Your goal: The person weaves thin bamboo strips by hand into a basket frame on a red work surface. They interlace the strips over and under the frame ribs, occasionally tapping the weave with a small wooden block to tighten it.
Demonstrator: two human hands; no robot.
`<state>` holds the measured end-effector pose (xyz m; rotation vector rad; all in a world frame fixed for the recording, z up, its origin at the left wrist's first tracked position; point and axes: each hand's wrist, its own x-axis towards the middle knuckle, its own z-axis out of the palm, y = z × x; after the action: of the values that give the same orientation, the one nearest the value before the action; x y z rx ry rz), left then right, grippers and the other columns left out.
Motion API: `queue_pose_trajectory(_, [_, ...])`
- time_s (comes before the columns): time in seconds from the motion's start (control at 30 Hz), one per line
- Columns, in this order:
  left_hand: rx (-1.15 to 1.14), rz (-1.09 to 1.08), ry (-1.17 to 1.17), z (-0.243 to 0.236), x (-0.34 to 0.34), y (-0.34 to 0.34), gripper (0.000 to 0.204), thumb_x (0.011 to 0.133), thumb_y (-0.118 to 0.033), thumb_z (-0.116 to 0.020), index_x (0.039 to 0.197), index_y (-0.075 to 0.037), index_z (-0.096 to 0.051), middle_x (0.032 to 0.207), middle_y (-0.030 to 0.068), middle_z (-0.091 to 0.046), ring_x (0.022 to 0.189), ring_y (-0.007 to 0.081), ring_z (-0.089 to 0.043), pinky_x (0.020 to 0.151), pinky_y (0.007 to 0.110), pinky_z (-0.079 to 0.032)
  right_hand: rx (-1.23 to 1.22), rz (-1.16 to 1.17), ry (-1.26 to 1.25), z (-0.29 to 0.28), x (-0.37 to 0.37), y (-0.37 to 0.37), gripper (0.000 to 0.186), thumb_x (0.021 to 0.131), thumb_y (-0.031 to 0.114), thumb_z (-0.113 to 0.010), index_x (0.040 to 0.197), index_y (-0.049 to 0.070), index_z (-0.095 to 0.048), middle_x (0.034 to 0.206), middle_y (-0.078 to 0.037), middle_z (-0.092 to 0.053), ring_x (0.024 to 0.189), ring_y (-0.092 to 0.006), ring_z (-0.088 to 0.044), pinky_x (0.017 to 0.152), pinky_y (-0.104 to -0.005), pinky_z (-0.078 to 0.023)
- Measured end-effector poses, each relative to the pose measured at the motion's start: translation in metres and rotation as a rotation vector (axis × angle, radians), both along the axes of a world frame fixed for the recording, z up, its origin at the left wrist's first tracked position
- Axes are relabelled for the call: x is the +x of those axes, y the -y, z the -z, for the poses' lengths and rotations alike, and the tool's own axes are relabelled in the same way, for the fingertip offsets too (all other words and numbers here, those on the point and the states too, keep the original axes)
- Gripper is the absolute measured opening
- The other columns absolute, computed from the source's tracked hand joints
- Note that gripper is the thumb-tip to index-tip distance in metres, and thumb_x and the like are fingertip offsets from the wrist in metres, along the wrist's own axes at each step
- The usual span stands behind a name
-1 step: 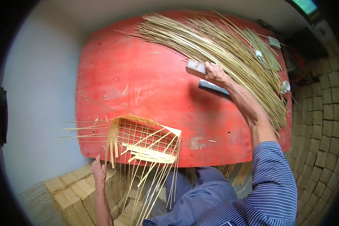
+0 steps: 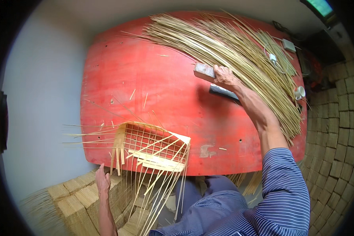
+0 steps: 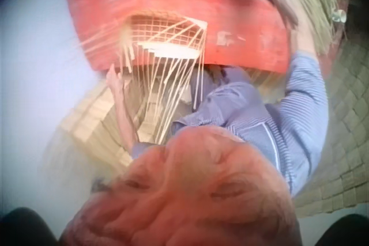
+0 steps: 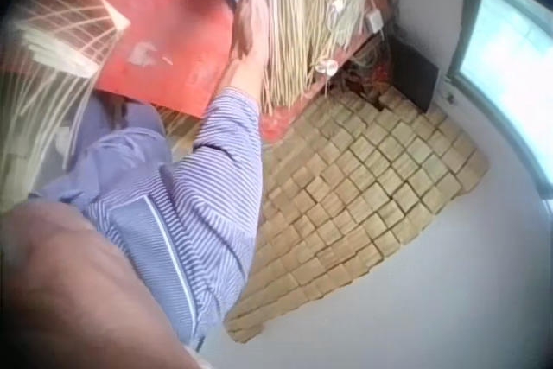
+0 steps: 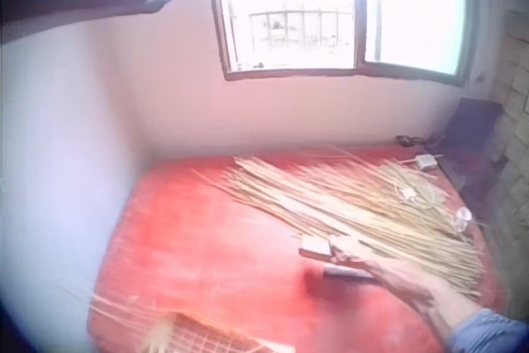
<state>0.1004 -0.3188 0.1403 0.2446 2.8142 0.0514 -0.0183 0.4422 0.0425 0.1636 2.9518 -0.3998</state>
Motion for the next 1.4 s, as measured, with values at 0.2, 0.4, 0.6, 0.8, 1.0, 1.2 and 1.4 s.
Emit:
queue_pose_trajectory(0.2, [0.010,-0.199,-0.066,-0.076,0.054,0.003,0.062,0.082,-0.001,-0.060,0.143,-0.002,-0.047,0.129,0.0237,-0.059,0.118,0.0413,-0.055,0.104,0.048,-0.042,-0.034,-0.018,0.000,0.055,-0.055,0.007,0.027,0.084,0.018,-0.059,0.102,-0.001,-0.051,0.096,-0.026,-0.065,0.094,-0.0443,-0.062,0.081,-0.0528,-0.048])
queue_pose_trajectory(0.4, [-0.068,-0.615,-0.190,-0.130,0.192,0.078,0.065,0.084,-0.007,-0.061,0.145,0.001,-0.043,0.125,0.0258,-0.060,0.113,0.0390,-0.059,0.098,0.046,-0.045,-0.075,0.068,-0.017,0.060,-0.079,-0.021,0.028,0.083,0.017,-0.059,0.105,0.001,-0.053,0.097,-0.023,-0.065,0.096,-0.0436,-0.064,0.081,-0.0525,-0.049])
queue_pose_trajectory(0.6, [-0.211,-1.220,-0.358,-0.222,0.398,0.158,0.045,0.095,-0.026,-0.058,0.130,0.003,-0.052,0.098,0.0217,-0.064,0.082,0.0336,-0.062,0.076,0.044,-0.050,-0.045,-0.019,0.051,0.029,-0.061,0.029,0.040,0.087,0.028,-0.063,0.113,-0.001,-0.053,0.102,-0.027,-0.064,0.096,-0.0449,-0.063,0.082,-0.0523,-0.050])
queue_pose_trajectory(0.8, [-0.869,-0.998,-0.032,-0.278,0.631,0.124,0.026,0.095,-0.028,-0.061,0.099,-0.002,-0.063,0.085,0.0164,-0.066,0.072,0.0262,-0.063,0.060,0.042,-0.048,-0.241,-0.245,-0.166,0.032,0.037,0.026,0.014,0.088,0.015,-0.062,0.090,0.002,-0.058,0.080,-0.019,-0.058,0.071,-0.0348,-0.058,0.062,-0.0444,-0.048])
queue_pose_trajectory(1.0, [-0.241,-0.421,1.149,-0.145,0.695,-0.025,0.026,0.091,-0.032,-0.060,0.106,-0.014,-0.072,0.096,0.0172,-0.071,0.085,0.0365,-0.069,0.069,0.047,-0.055,-0.736,-0.831,0.597,0.028,0.243,0.171,0.055,0.088,0.009,-0.062,0.142,0.012,-0.053,0.103,-0.020,-0.072,0.082,-0.0349,-0.072,0.069,-0.0461,-0.057])
queue_pose_trajectory(1.2, [1.000,-1.466,0.721,-0.016,0.452,-0.187,0.043,0.101,-0.040,-0.058,0.132,-0.010,-0.057,0.097,0.0028,-0.063,0.082,0.0128,-0.058,0.072,0.030,-0.049,-0.507,-0.727,0.406,0.069,0.302,0.276,0.077,0.097,0.036,-0.060,0.152,-0.004,-0.025,0.094,-0.026,-0.068,0.071,-0.0409,-0.067,0.058,-0.0501,-0.051])
queue_pose_trajectory(1.4, [0.511,-0.957,0.719,0.005,0.357,-0.248,0.079,0.087,-0.056,-0.066,0.142,-0.002,-0.048,0.140,0.0268,-0.055,0.132,0.0394,-0.052,0.110,0.044,-0.041,-0.699,-0.580,0.341,0.118,0.311,0.302,0.043,0.091,0.025,-0.067,0.120,0.001,-0.048,0.090,-0.028,-0.066,0.081,-0.0469,-0.066,0.060,-0.0543,-0.052])
